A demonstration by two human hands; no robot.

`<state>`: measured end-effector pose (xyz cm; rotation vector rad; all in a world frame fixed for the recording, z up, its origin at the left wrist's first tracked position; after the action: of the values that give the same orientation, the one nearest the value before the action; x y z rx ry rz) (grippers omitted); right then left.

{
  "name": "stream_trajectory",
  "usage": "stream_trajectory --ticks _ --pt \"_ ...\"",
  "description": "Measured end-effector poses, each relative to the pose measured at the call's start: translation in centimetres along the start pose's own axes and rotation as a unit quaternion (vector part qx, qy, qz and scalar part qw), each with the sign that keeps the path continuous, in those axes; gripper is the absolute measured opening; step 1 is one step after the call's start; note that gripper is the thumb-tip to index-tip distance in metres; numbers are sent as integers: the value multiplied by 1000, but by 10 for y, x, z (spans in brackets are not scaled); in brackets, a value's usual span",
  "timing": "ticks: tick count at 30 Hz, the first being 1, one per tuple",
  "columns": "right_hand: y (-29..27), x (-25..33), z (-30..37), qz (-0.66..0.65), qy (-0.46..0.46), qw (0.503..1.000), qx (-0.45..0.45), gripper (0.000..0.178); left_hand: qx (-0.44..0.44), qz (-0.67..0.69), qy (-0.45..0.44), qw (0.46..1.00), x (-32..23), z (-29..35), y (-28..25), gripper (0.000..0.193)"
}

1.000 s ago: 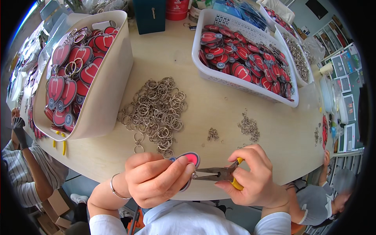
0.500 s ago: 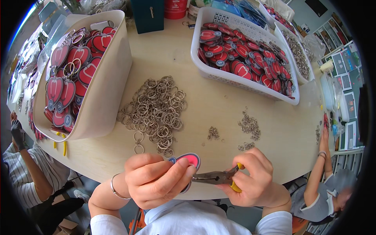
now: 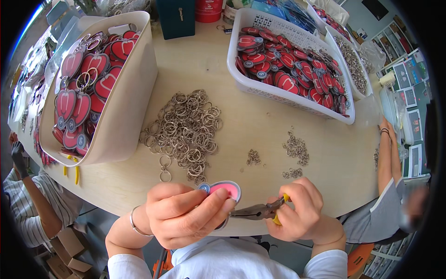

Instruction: The person assembles heart-shaped keychains by attaching metal split rings to the top of pink and red charms using yellow-handled pliers. The person picks up a charm, threads a split ring through the top hole, and uses the pliers to close the ring securely. Completed keychains are placed into a white bin on the table.

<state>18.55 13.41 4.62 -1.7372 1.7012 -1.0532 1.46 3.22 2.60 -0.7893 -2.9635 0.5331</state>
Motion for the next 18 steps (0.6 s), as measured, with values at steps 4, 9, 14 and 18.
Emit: stream_trajectory --ticks 4,9,14,18 --pt "5 -5 1 -20 -3 1000 -5 21 6 -6 4 1000 0 -2 -1 26" --pt "8 -10 -2 -36 9 999 -16 22 36 -24 23 999 -3 0 -5 25" --pt "5 -10 -3 -39 20 999 0 22 42 -29 25 998 -3 -1 -5 28" --pt "4 -9 -4 -32 17 999 0 24 -11 -46 18 999 -3 -2 -2 24"
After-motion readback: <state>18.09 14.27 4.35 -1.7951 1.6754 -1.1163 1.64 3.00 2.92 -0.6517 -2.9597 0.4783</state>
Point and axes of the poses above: each hand's wrist, its own z-axis away from the middle knuckle, its own y-axis out of the palm, x = y × z, the point moved 4 cm from there along -z, towards the middle knuckle, and after that the axes turned 8 degrees about -x, right-handed, at the moved point
